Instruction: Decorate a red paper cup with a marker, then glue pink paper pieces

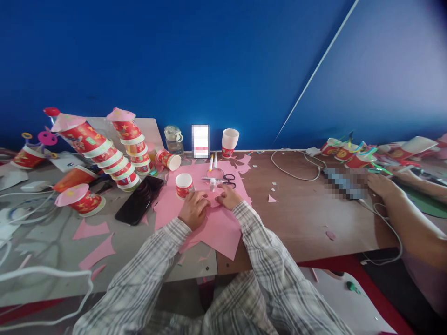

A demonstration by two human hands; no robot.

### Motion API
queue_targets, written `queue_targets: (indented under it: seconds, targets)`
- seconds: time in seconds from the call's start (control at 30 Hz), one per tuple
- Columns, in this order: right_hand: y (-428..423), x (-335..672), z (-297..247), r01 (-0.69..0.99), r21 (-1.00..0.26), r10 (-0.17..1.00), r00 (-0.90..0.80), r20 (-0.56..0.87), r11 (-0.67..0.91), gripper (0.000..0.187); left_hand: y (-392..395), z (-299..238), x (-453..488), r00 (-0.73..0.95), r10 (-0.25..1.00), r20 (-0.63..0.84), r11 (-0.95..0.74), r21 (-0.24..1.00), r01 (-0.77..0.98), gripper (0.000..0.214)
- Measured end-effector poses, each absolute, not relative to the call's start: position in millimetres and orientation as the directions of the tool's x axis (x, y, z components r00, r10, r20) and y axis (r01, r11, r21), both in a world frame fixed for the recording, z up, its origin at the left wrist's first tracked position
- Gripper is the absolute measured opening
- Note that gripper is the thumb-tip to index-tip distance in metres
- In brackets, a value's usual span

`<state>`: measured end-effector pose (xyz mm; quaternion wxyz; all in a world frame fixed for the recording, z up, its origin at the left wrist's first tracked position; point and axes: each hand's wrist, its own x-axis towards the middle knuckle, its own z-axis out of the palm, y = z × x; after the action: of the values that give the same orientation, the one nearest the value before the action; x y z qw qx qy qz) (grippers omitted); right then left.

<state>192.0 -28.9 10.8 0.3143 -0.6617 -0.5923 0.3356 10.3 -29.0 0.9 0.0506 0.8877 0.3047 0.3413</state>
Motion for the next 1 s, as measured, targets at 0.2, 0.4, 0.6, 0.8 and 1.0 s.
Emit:
queue_targets:
  seconds: [0.2,0.4,0.6,0.8,1.0]
  targets:
    - [-26.2,193.3,8.0,0.619,-0.779,0.995,0.042,-0.088,-0.095,0.045,-29.7,-4.1,11.8,0.641,0.536,0.549,-0.841,0.284,0.46,0.037]
    - [-22.3,193.5,2.5,0.657,-0.751,0.996,0.089,-0.009,-0.066,0.036,-25.3,-5.7,11.5,0.614,0.548,0.568,-0.833,0.301,0.464,0.018]
    - [-16.5,183.9,-3.9,0.68,-0.732,0.963,0.173,0.206,0.035,0.041,-25.0,-4.4,10.5,0.541,0.572,0.617,-0.814,0.344,0.468,0.02]
    - [-9.6,173.0,-11.7,0.679,-0.727,0.933,0.186,0.307,0.104,0.019,-22.2,-9.5,9.4,0.536,0.65,0.539,-0.76,0.488,0.43,0.023]
    - [-22.7,187.0,18.9,0.559,-0.827,0.891,0.344,0.296,0.059,0.012,-18.1,-12.5,9.4,0.562,0.642,0.522,-0.761,0.525,0.382,0.03]
